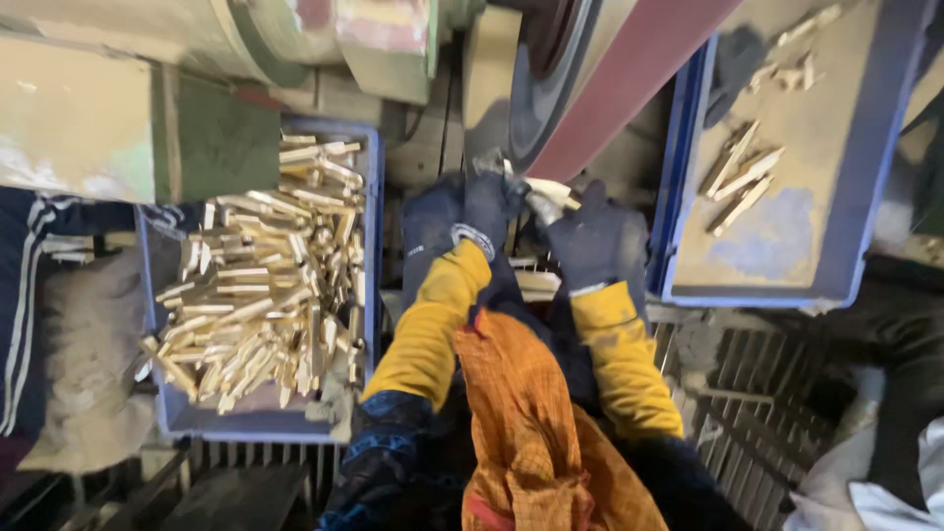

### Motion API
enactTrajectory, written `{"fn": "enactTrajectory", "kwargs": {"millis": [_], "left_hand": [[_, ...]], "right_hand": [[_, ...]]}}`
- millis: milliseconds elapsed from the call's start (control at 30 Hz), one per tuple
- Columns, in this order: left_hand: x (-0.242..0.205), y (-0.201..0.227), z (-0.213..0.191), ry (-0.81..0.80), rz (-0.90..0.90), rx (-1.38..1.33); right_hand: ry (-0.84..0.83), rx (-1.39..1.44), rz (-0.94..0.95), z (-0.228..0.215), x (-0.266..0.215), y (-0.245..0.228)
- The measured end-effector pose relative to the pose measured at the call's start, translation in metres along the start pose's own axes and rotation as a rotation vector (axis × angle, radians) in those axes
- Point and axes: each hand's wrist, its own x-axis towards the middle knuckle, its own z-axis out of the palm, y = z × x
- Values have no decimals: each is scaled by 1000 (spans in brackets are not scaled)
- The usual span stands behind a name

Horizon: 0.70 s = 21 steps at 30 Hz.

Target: The person sits on a metal grate floor and repeatedly picks up brass-colored metal parts from a blue bin. They hold each part with a cloth against a moving belt sander to polish it, then place the finished part into a second blue bin. The process is repeated continuously for the duration of the clip.

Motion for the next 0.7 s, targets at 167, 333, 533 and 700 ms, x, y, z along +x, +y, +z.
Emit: {"fn": "enactTrajectory", "kwargs": {"millis": [167,333,533,700], "left_hand": [[22,-37,31,-2,219,-34],[-31,18,29,-108,126,-386],[-166,169,-2,-69,222,-570],[-197,230,15,-204,319,-2]], "right_hand": [[15,197,-119,3,-1,0],[55,171,-369,-23,-43,13],[-149,1232,-407,-31,-135,32],[-553,1926,291,-9,-132,59]]}}
